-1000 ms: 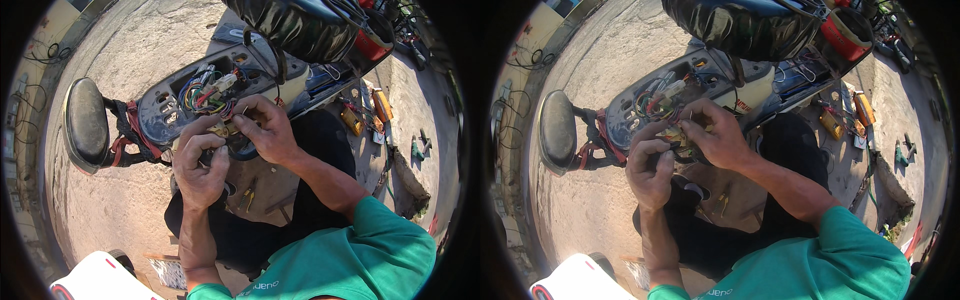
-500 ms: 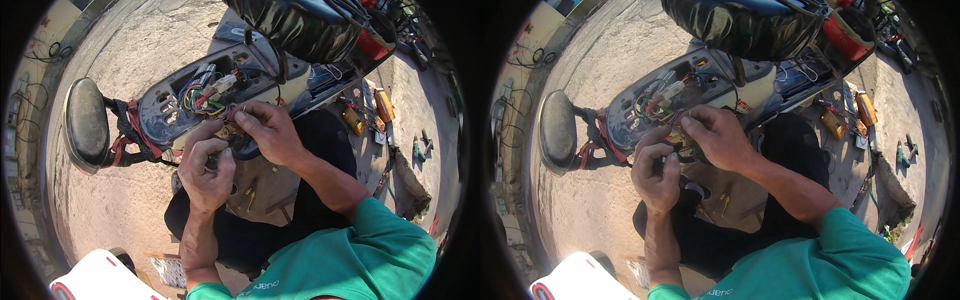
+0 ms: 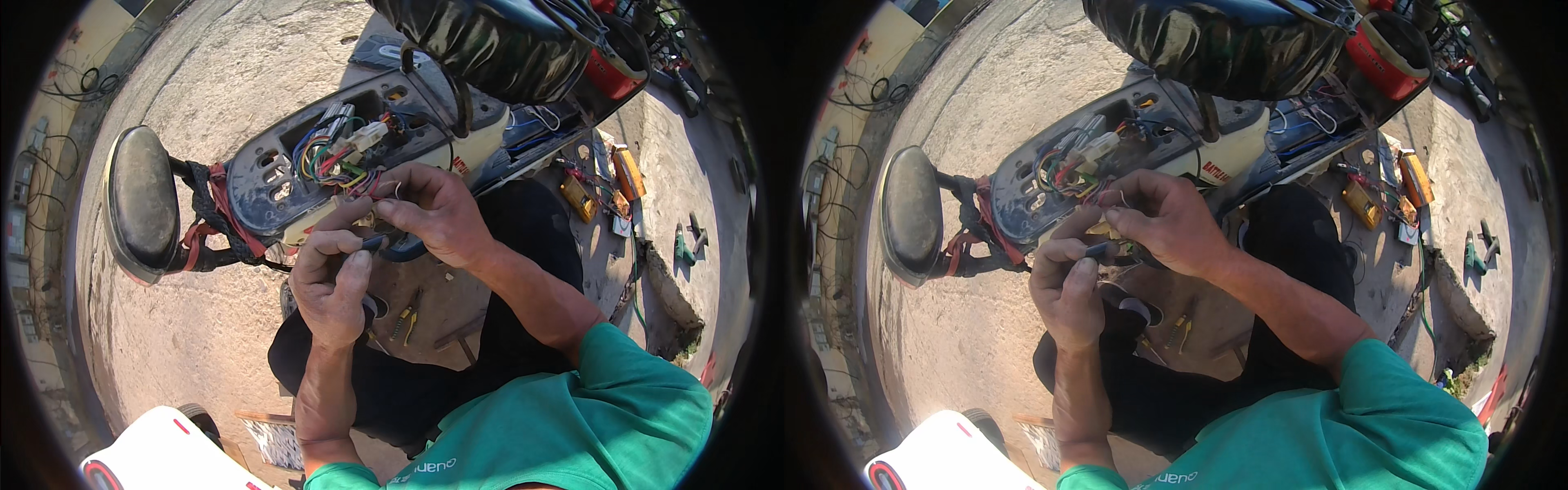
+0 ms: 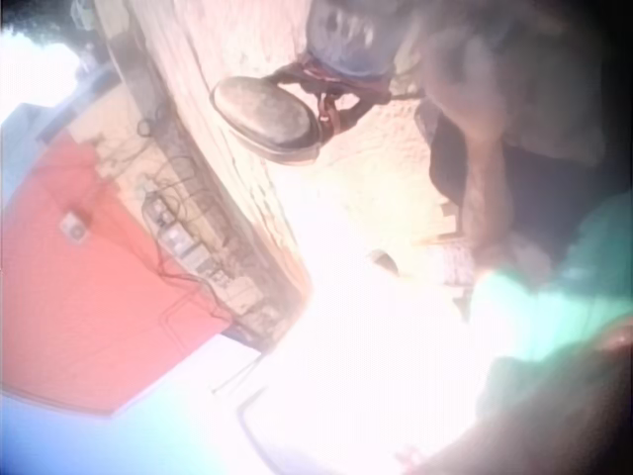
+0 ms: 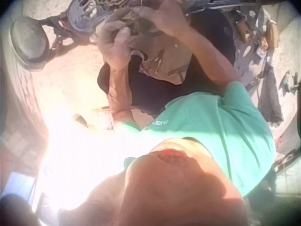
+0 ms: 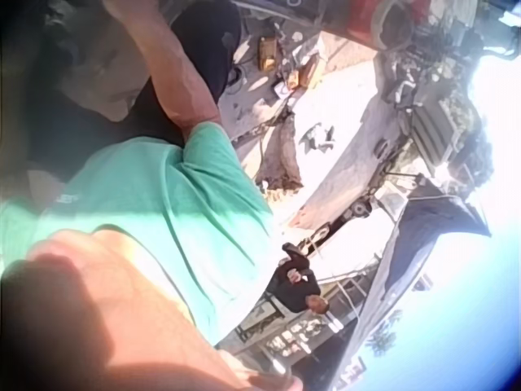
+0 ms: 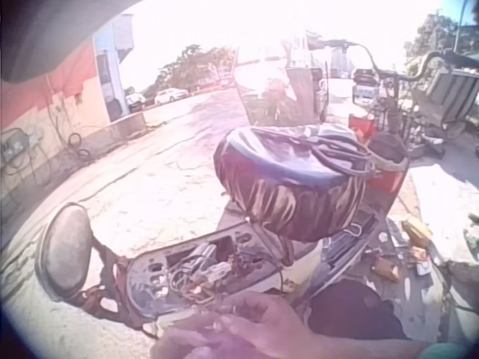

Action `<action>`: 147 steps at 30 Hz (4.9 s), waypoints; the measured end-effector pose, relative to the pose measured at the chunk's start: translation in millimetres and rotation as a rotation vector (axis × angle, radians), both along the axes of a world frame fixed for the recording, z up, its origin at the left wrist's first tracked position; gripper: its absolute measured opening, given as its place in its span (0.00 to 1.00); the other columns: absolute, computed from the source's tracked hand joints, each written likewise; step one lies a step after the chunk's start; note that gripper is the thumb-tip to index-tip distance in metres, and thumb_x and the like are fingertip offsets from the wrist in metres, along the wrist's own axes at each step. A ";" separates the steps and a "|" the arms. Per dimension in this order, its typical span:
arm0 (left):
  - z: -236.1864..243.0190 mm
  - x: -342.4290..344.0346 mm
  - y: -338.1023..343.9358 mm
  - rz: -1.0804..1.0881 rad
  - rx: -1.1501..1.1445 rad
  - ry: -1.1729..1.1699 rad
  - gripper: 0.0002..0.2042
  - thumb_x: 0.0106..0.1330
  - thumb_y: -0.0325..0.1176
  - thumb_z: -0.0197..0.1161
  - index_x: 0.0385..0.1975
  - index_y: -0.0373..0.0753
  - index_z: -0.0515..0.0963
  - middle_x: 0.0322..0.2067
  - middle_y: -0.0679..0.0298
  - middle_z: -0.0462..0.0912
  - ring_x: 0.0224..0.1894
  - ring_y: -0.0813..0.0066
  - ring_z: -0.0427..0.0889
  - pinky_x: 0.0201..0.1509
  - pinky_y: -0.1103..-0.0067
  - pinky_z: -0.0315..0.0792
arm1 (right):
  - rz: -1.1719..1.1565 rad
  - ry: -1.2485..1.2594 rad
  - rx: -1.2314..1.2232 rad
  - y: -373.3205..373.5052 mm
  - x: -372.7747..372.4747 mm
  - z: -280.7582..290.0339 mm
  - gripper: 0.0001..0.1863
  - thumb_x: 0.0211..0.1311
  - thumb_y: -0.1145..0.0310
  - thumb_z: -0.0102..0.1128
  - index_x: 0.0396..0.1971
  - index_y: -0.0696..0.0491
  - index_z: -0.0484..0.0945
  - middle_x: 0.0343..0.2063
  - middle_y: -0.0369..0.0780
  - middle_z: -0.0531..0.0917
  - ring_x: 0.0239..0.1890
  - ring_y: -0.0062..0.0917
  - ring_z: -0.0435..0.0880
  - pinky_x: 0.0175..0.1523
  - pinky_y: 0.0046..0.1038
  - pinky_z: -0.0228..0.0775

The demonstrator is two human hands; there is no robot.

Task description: The person works on the exposed wiring harness under the seat of a motorcycle, stripping wire ends, twisting connections, and wrapping them with electrical tape. The person handles multiple colored wires and a roll of tape while seated on the motorcycle.

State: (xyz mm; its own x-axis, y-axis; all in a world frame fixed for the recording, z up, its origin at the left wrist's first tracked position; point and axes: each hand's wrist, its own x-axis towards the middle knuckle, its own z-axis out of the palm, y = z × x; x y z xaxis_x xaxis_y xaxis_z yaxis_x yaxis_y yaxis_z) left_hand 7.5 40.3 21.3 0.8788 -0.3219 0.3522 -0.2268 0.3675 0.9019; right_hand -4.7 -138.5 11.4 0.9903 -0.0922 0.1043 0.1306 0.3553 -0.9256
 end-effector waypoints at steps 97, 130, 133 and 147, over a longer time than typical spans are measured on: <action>22.8 24.3 -25.0 0.504 0.631 -0.618 0.13 0.56 0.15 0.67 0.40 0.36 0.84 0.42 0.58 0.82 0.44 0.65 0.83 0.48 0.73 0.77 | -0.169 -0.309 -0.513 -16.4 11.5 -5.4 0.09 0.62 0.73 0.68 0.41 0.58 0.82 0.38 0.41 0.83 0.39 0.27 0.86 0.44 0.30 0.77; 22.1 30.2 -32.9 0.581 0.680 -0.488 0.06 0.58 0.19 0.70 0.35 0.33 0.85 0.36 0.58 0.83 0.37 0.67 0.84 0.41 0.75 0.78 | -0.239 -0.415 -0.565 -8.5 14.1 -10.8 0.09 0.62 0.73 0.71 0.41 0.56 0.83 0.37 0.41 0.83 0.39 0.30 0.87 0.43 0.31 0.79; 23.0 27.9 -35.2 0.595 0.667 -0.451 0.07 0.58 0.19 0.70 0.36 0.33 0.85 0.36 0.58 0.83 0.38 0.66 0.84 0.42 0.74 0.78 | -0.249 -0.384 -0.537 -5.6 13.9 -12.1 0.09 0.62 0.74 0.71 0.41 0.56 0.83 0.37 0.41 0.83 0.39 0.30 0.87 0.44 0.31 0.79; 15.4 27.0 -40.8 0.627 0.597 -0.356 0.07 0.58 0.18 0.69 0.36 0.32 0.82 0.36 0.59 0.82 0.39 0.66 0.82 0.46 0.72 0.76 | -0.314 -0.377 -0.494 -2.6 13.0 -17.6 0.10 0.59 0.75 0.70 0.40 0.57 0.83 0.37 0.42 0.84 0.38 0.33 0.88 0.43 0.32 0.79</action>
